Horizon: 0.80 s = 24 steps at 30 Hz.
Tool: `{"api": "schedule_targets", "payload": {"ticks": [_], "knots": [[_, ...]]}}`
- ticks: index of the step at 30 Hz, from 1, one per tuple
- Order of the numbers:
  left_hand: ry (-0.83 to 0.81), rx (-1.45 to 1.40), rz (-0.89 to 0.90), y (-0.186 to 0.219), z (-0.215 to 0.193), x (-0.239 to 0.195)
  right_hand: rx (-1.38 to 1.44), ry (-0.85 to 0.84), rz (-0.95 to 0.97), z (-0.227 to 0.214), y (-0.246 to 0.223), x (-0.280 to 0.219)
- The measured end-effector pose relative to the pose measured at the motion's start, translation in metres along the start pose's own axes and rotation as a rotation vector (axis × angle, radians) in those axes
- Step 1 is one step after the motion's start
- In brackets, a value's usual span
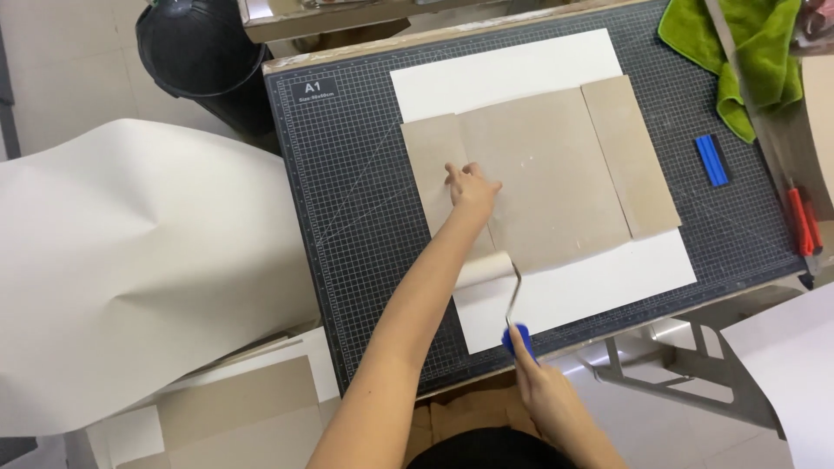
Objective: Applying glue to a cardboard structure with a roller and smoothing a white paper sheet over it using a squeegee.
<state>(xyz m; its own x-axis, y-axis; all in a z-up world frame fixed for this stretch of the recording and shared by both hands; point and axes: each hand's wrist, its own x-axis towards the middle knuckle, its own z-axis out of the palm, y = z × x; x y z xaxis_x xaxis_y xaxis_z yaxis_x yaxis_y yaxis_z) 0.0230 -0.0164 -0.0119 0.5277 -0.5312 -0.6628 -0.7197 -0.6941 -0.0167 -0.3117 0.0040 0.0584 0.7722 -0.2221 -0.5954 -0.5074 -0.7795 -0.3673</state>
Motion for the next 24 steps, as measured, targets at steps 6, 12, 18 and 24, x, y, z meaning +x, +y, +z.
{"api": "schedule_targets", "payload": {"ticks": [6, 12, 18, 24], "knots": [[-0.027, 0.031, 0.011, 0.0, -0.006, -0.001, -0.016, 0.005, 0.026, -0.006, -0.012, 0.006], [-0.121, -0.08, 0.009, -0.007, -0.023, -0.004, -0.079, -0.037, 0.077, 0.009, 0.006, -0.006], [-0.179, -0.217, 0.012, -0.011, -0.042, -0.01, -0.01, -0.073, -0.022, -0.031, 0.011, -0.009], [-0.232, -0.241, 0.002, -0.01, -0.048, -0.011, 0.017, -0.016, 0.122, -0.061, 0.033, -0.031]]}}
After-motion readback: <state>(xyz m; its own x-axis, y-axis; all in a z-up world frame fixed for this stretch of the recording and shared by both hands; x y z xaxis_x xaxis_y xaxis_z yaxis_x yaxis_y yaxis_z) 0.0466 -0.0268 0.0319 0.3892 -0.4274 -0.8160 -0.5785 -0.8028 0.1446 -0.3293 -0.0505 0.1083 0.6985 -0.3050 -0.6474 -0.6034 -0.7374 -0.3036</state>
